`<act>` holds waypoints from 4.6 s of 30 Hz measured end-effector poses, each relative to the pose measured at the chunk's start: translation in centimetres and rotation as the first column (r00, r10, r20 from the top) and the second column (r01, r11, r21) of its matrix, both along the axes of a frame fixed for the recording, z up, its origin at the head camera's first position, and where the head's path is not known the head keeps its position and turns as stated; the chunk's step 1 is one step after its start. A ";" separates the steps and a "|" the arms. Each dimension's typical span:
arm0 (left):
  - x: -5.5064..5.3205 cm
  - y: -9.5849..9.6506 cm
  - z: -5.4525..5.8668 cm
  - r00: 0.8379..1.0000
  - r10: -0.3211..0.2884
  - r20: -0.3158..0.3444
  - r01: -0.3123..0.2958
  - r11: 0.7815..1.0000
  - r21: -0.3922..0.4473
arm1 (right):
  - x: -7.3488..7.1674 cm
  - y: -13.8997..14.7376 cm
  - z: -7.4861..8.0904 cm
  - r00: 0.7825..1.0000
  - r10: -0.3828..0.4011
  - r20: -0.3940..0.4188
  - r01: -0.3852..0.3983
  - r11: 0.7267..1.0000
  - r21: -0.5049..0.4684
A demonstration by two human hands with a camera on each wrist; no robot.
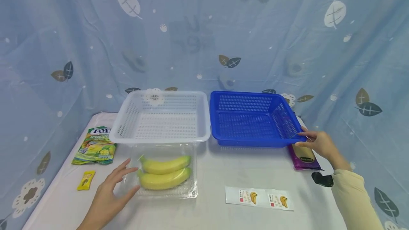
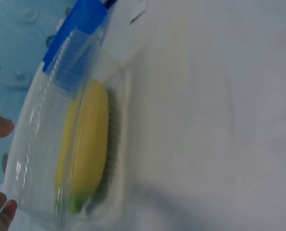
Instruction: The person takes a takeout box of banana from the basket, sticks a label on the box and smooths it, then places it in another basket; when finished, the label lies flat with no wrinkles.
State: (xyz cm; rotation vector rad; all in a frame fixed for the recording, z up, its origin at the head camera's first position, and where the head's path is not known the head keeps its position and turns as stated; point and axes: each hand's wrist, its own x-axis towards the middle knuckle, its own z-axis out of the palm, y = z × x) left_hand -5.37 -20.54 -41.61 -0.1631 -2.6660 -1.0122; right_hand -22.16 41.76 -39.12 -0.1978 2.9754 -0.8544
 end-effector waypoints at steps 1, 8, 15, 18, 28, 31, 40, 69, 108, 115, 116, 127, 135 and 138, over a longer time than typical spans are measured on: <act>-0.2 0.5 0.0 1.000 -0.004 -0.016 0.004 1.000 0.016 | 0.4 -0.1 -0.2 0.999 -0.012 -0.032 0.011 1.000 -0.025; -1.8 4.5 -0.1 0.986 -0.134 -0.096 0.157 0.944 0.289 | 2.9 -1.9 -2.0 0.975 -0.175 -0.136 0.126 0.943 -0.308; -2.4 10.0 0.2 0.937 -0.331 -0.113 0.336 0.761 0.555 | 4.9 -3.3 -3.4 0.948 -0.318 0.022 0.195 0.525 -0.829; -2.6 12.5 0.2 0.917 -0.389 -0.089 0.360 0.712 0.603 | 6.1 -4.3 -2.9 0.976 -0.214 0.044 0.129 0.400 -0.907; -3.3 20.1 -1.8 0.842 -0.540 -0.015 0.426 0.646 0.634 | 9.7 -6.7 -5.8 0.995 0.094 0.044 0.015 0.297 -0.955; -3.6 22.0 -2.8 0.825 -0.564 0.021 0.426 0.647 0.632 | 10.6 -7.0 -6.7 0.984 0.165 0.073 0.019 0.307 -0.951; -4.0 24.7 -6.3 0.850 -0.512 0.125 0.368 0.746 0.555 | 13.3 -9.0 -8.6 0.931 0.230 0.283 0.140 0.491 -0.860; -4.5 25.8 -8.1 0.885 -0.419 0.203 0.252 0.798 0.547 | 14.4 -12.4 -9.9 0.961 0.137 0.241 0.099 0.642 -0.760; -4.4 25.8 -7.7 0.885 -0.424 0.195 0.254 0.788 0.561 | 15.4 -16.5 -9.9 0.964 -0.256 0.077 0.262 0.846 -0.464; -4.5 25.7 -7.7 0.887 -0.419 0.194 0.255 0.794 0.552 | 15.5 -16.8 -10.1 0.963 -0.266 0.028 0.254 0.873 -0.416; -4.5 25.7 -7.7 0.886 -0.420 0.197 0.254 0.794 0.553 | 15.5 -16.9 -10.1 0.962 -0.272 0.036 0.261 0.871 -0.415; -4.4 25.8 -8.0 0.887 -0.416 0.202 0.245 0.793 0.557 | 15.9 -16.8 -10.2 0.942 -0.335 0.038 0.328 0.885 -0.332; -4.4 25.7 -8.0 0.888 -0.413 0.205 0.247 0.802 0.544 | 16.1 -17.1 -10.8 0.957 -0.288 -0.015 0.245 0.841 -0.482; -4.4 25.7 -8.0 0.892 -0.406 0.198 0.245 0.804 0.542 | 16.0 -17.3 -10.8 0.960 -0.273 -0.061 0.205 0.834 -0.512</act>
